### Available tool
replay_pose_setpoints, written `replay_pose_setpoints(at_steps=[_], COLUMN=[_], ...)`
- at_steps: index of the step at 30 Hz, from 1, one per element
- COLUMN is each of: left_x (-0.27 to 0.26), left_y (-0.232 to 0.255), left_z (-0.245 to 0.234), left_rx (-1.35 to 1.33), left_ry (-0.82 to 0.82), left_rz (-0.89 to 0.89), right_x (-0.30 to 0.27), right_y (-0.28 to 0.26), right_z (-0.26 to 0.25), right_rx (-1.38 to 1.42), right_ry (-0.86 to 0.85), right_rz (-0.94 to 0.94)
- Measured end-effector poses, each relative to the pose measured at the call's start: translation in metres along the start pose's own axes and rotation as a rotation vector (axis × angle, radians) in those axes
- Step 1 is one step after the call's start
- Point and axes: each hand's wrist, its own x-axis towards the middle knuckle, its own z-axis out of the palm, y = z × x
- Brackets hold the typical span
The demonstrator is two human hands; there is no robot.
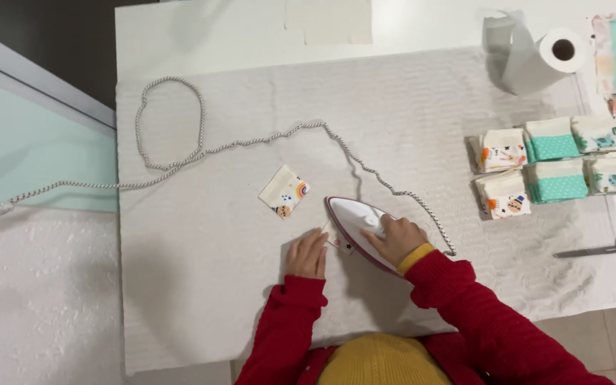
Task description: Ironing small squares of patterned fabric on a white table.
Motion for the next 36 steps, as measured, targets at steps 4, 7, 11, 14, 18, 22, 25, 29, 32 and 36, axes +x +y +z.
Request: replay_pose_setpoints(at_steps=[4,7,11,14,18,22,25,29,32,36], left_x=[0.006,-0.001,-0.009,-0.008,-0.007,-0.010,-0.006,-0.006,-0.005,-0.002], left_y=[0.009,0.001,-0.008,-0.003,0.002,-0.003,0.001,0.001,-0.001,0.003], left_z=[-0.008,0.000,0.010,0.010,0.008,0.012,0.009,0.010,0.009,0.003], left_rx=[0.086,0.102,-0.033,-0.176,-0.295,-0.235,-0.257,-0.213,-0.193,-0.150], left_ry=[-0.146,-0.166,-0.012,0.090,0.070,0.098,0.056,0.140,0.121,0.081], left_rz=[-0.016,-0.028,-0.084,-0.233,-0.440,-0.333,-0.414,-0.273,-0.272,-0.270], right_x=[0.004,0.004,0.006,0.007,0.003,0.001,0.002,-0.002,0.002,0.010], right_y=[0.006,0.002,-0.004,-0.008,-0.021,-0.028,-0.026,-0.026,-0.024,-0.014], right_z=[0.007,0.002,-0.002,0.006,0.008,0.004,0.008,0.009,0.004,-0.009], right_rx=[-0.022,-0.006,0.039,0.041,0.021,0.031,0.027,-0.011,-0.007,0.069], right_ry=[0.028,0.004,-0.100,-0.110,-0.088,-0.132,-0.142,-0.083,-0.060,-0.092], right_rz=[-0.018,-0.030,-0.032,-0.094,-0.162,-0.133,-0.128,-0.137,-0.111,-0.006])
